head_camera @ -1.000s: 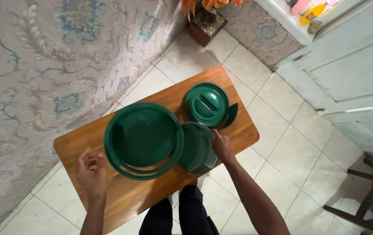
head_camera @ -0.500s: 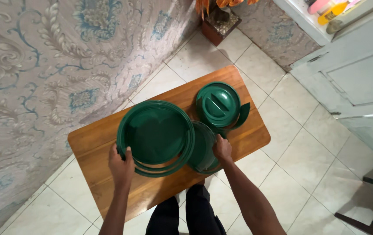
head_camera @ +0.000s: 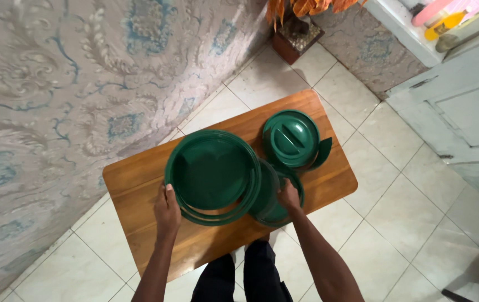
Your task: The person assembles a green plastic container set on a wooden table. They separate stacked components, attach a handle to the main container, and place the lid on top. The person then repeats the process with a second identical container.
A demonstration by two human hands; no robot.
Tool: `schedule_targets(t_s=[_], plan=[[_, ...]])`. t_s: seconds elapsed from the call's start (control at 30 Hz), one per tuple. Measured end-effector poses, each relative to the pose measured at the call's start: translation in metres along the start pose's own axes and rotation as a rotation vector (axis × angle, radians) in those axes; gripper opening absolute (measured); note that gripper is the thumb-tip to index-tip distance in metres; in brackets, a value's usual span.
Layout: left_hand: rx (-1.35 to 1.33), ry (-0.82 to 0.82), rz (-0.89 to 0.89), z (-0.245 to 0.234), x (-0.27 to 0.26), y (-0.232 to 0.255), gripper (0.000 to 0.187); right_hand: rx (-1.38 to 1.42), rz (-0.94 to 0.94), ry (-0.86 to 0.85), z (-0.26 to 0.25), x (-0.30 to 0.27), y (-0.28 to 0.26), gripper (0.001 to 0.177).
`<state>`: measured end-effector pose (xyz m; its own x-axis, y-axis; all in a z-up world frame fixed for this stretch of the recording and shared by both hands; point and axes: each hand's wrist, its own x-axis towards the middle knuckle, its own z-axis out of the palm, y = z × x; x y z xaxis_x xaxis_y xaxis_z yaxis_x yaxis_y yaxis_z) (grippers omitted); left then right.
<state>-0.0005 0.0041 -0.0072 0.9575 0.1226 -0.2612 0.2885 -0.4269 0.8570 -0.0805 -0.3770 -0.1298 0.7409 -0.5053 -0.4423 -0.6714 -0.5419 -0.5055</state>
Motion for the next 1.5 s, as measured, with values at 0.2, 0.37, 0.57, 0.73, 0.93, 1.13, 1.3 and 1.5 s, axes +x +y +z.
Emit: schedule_targets(t_s=[0.2, 0.37, 0.57, 0.73, 0.93, 1.13, 1.3, 1.5], plan=[[-0.578, -0.005, -0.015, 0.001, 0.003, -0.045, 0.040, 0.261, -0.223, 0.287, -0.045, -0.022, -0.031, 0.050], [-0.287, -0.033, 0.017, -0.009, -0.015, -0.061, 0.053, 0.398, -0.401, 0.409, -0.089, -0.091, -0.118, 0.043], [0.001, -0.163, 0.056, -0.014, -0.032, -0.018, 0.065, 0.159, -0.838, 0.225, -0.053, -0.172, -0.209, 0.046], [0.157, -0.202, 0.158, -0.013, -0.025, -0.015, 0.071, 0.061, -0.816, -0.093, -0.015, -0.184, -0.246, 0.040], [0.296, -0.262, 0.102, -0.003, -0.019, -0.022, 0.083, 0.048, -0.733, -0.185, 0.027, -0.176, -0.242, 0.032], [0.544, -0.233, 0.113, 0.014, -0.005, -0.053, 0.090, 0.009, -0.611, -0.187, 0.063, -0.173, -0.241, 0.027], [0.551, -0.132, 0.224, 0.022, -0.001, -0.063, 0.086, 0.077, -0.656, -0.163, 0.062, -0.176, -0.243, 0.036], [0.574, -0.141, 0.079, 0.030, 0.005, -0.058, 0.077, 0.080, -0.605, -0.198, 0.057, -0.177, -0.248, 0.039]])
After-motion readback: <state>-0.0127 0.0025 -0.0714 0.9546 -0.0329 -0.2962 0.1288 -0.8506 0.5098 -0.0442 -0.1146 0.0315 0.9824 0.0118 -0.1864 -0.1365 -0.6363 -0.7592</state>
